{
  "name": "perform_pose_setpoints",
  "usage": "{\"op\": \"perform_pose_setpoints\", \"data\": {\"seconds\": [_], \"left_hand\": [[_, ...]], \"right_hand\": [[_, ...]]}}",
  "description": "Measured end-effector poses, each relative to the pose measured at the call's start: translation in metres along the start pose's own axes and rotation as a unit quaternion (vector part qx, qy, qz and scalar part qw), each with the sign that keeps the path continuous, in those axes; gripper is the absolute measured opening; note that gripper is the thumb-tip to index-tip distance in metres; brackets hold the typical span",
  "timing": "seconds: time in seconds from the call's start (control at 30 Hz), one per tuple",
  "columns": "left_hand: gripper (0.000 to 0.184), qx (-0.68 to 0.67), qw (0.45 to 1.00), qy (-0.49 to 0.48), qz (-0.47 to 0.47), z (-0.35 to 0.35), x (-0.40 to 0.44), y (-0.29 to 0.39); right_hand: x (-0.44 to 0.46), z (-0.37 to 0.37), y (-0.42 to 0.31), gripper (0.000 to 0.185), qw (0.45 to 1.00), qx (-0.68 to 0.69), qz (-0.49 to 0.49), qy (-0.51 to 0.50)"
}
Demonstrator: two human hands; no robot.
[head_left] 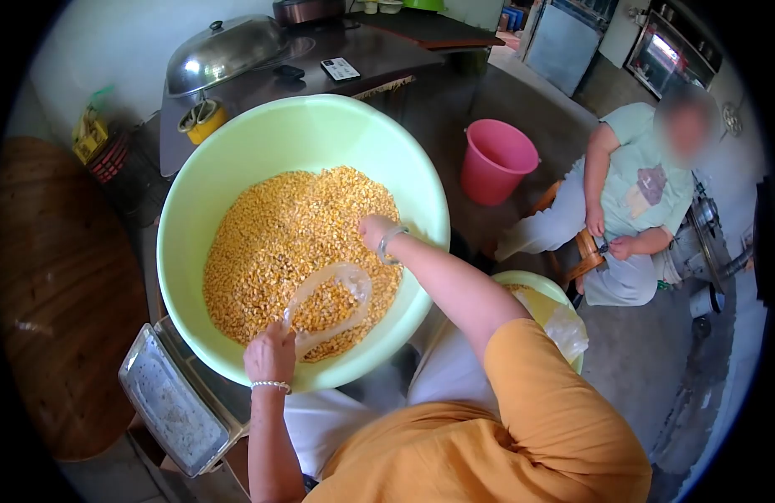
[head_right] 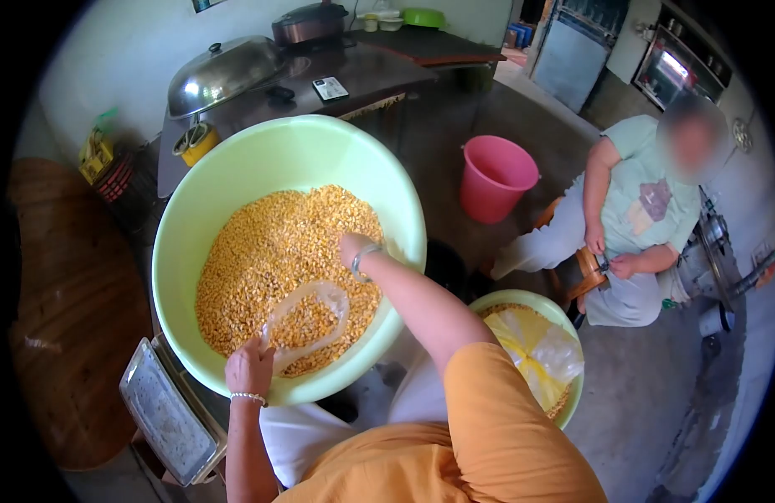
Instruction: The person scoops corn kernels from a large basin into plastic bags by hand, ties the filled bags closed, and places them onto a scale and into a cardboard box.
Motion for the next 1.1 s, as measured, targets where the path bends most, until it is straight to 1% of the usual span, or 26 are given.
{"op": "perform_pose_setpoints", "data": {"seconds": [0.03,0.07,0.17,0.2,0.3,0.4,0.43,0.5,0.53,0.57,0.6,0.67,0.73,0.8,0.9,1.0,1.1], "left_hand": [[0.019,0.005,1.0,-0.009,-0.003,-0.001,-0.001,-0.001],[0.02,0.009,1.0,-0.01,-0.004,0.001,-0.001,-0.002],[0.021,0.018,1.0,-0.013,0.002,0.002,0.001,0.0],[0.021,0.017,1.0,-0.014,0.002,0.001,0.0,-0.001],[0.021,0.017,1.0,-0.015,0.003,0.001,0.001,-0.001],[0.022,0.02,1.0,-0.011,0.015,0.006,0.003,-0.002],[0.022,0.028,0.999,-0.011,0.01,0.008,0.001,-0.005],[0.023,0.02,1.0,0.0,0.018,0.01,0.001,-0.007],[0.024,0.015,1.0,-0.024,0.001,0.008,0.002,-0.005],[0.024,0.008,0.999,-0.048,-0.014,0.005,0.002,-0.008],[0.024,0.01,0.999,-0.046,-0.021,0.003,0.0,-0.015],[0.025,-0.004,0.999,-0.05,-0.01,0.007,0.0,-0.01],[0.022,-0.005,0.999,-0.044,-0.017,0.009,0.0,-0.009],[0.02,-0.019,0.999,-0.032,-0.011,0.003,-0.001,-0.006],[0.023,-0.008,1.0,-0.002,-0.002,-0.002,-0.001,-0.003],[0.024,-0.012,1.0,-0.006,-0.006,0.0,0.0,-0.002],[0.024,0.003,1.0,-0.012,-0.006,0.0,-0.001,-0.002]], "right_hand": [[-0.002,0.008,0.0,0.02,0.998,-0.05,-0.005,-0.032],[0.004,0.019,0.003,0.022,0.988,-0.126,-0.018,-0.086],[0.004,0.05,0.014,0.02,0.98,-0.16,-0.054,-0.101],[-0.004,0.044,0.006,0.02,0.97,-0.169,-0.029,-0.172],[-0.018,0.036,-0.005,0.025,0.958,-0.201,-0.084,-0.189],[-0.017,0.042,-0.01,0.026,0.935,-0.221,-0.06,-0.269],[-0.018,0.04,-0.007,0.034,0.925,-0.209,-0.127,-0.292],[-0.019,0.045,0.003,0.037,0.929,-0.199,-0.138,-0.281],[-0.012,0.056,0.003,0.031,0.944,-0.207,-0.078,-0.245],[-0.002,0.07,-0.001,0.031,0.946,-0.145,-0.097,-0.273],[0.007,0.086,0.003,0.032,0.944,-0.083,-0.107,-0.301],[0.017,0.1,0.035,0.035,0.934,0.035,-0.093,-0.344],[-0.012,0.066,0.019,0.031,0.948,0.044,-0.016,-0.315],[-0.034,0.037,-0.012,0.025,0.957,-0.131,-0.052,-0.255],[-0.015,0.049,0.004,0.021,0.955,-0.213,-0.129,-0.164],[-0.014,0.043,0.007,0.02,0.979,-0.151,-0.056,-0.129],[-0.018,0.037,0.001,0.019,0.978,-0.169,-0.074,-0.097]]}}
Point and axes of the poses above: each hand's wrist, its own x-axis towards the middle knuckle, its own z-axis out of the palm, y = z × x, the point moved 1 cm from there along x, towards the middle knuckle, and after that the axes turned 6 degrees about x, right-handed, at the moved point
